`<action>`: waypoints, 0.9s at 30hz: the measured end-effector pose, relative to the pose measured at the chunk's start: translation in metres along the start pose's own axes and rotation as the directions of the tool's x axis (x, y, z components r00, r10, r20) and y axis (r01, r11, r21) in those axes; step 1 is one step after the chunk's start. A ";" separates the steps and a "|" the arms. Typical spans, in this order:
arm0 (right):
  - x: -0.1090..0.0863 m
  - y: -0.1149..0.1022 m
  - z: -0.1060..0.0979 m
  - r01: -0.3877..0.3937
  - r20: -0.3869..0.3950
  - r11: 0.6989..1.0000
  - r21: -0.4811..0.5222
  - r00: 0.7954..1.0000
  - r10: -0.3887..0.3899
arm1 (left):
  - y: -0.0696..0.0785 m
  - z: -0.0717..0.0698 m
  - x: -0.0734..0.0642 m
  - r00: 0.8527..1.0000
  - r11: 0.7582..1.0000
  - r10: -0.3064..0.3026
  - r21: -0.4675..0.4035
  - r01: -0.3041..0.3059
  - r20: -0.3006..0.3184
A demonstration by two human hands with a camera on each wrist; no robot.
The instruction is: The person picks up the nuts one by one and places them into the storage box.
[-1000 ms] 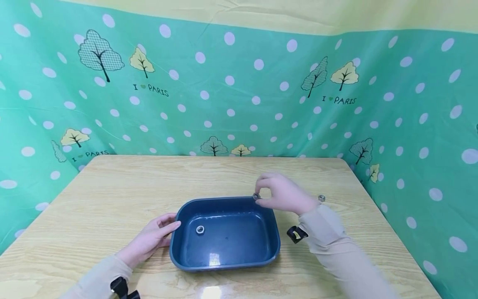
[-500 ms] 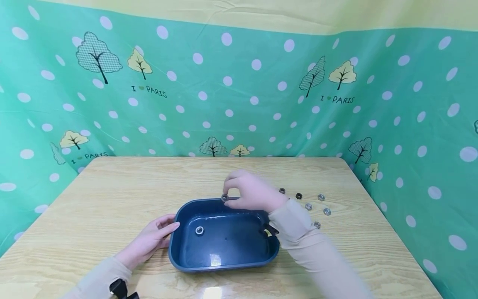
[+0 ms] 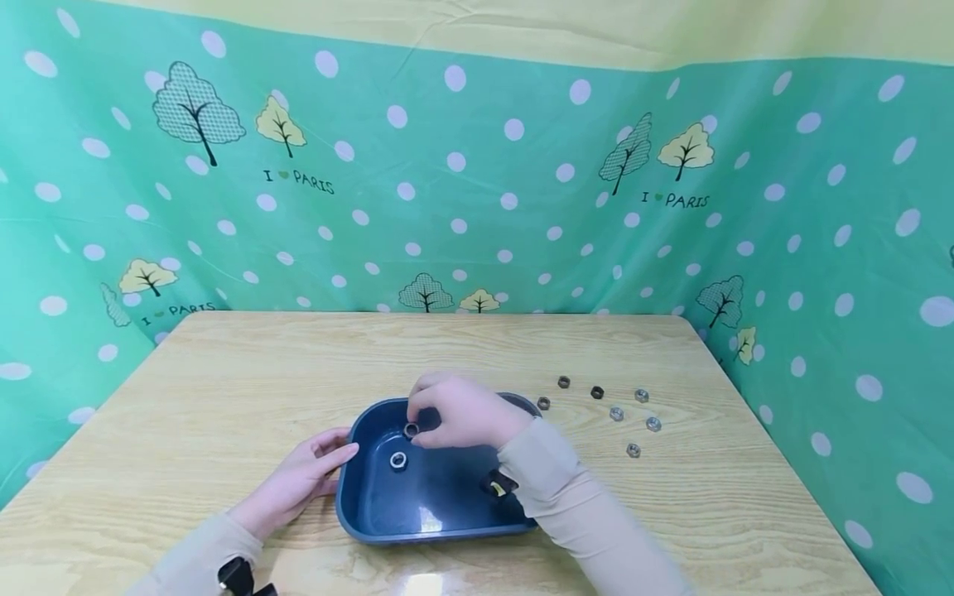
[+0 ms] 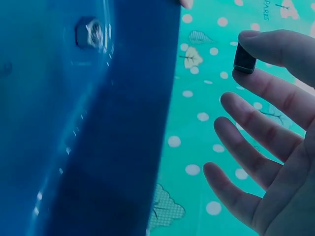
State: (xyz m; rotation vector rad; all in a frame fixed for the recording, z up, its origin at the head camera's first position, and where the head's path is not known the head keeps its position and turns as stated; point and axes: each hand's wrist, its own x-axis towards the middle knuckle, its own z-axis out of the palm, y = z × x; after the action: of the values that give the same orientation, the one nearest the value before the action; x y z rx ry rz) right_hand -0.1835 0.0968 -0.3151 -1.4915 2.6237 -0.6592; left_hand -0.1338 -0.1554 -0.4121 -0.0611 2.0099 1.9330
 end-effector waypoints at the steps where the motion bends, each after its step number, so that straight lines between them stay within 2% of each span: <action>1: 0.001 -0.001 0.002 0.009 0.002 1.000 0.006 1.000 -0.009 | 0.000 0.000 0.000 1.000 1.000 0.001 0.001 -0.001 0.001; 5: 0.006 -0.004 0.009 0.017 0.016 1.000 0.020 1.000 -0.018 | 0.000 0.000 0.001 1.000 1.000 0.003 0.001 -0.003 0.009; 14: 0.012 -0.006 0.026 -0.042 0.095 0.996 0.081 0.995 0.035 | 0.000 0.001 0.000 1.000 1.000 0.006 -0.011 -0.006 0.023; 27: 0.022 -0.005 0.045 -0.067 0.193 0.995 0.075 0.980 0.051 | 0.000 -0.001 0.001 0.999 1.000 0.014 -0.019 -0.013 0.031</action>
State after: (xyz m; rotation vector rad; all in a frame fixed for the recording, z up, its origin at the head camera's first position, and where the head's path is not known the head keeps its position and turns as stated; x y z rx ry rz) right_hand -0.1795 0.0613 -0.3505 -1.3750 2.4568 -0.5781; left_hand -0.1347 -0.1566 -0.4122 -0.0215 1.9775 1.9488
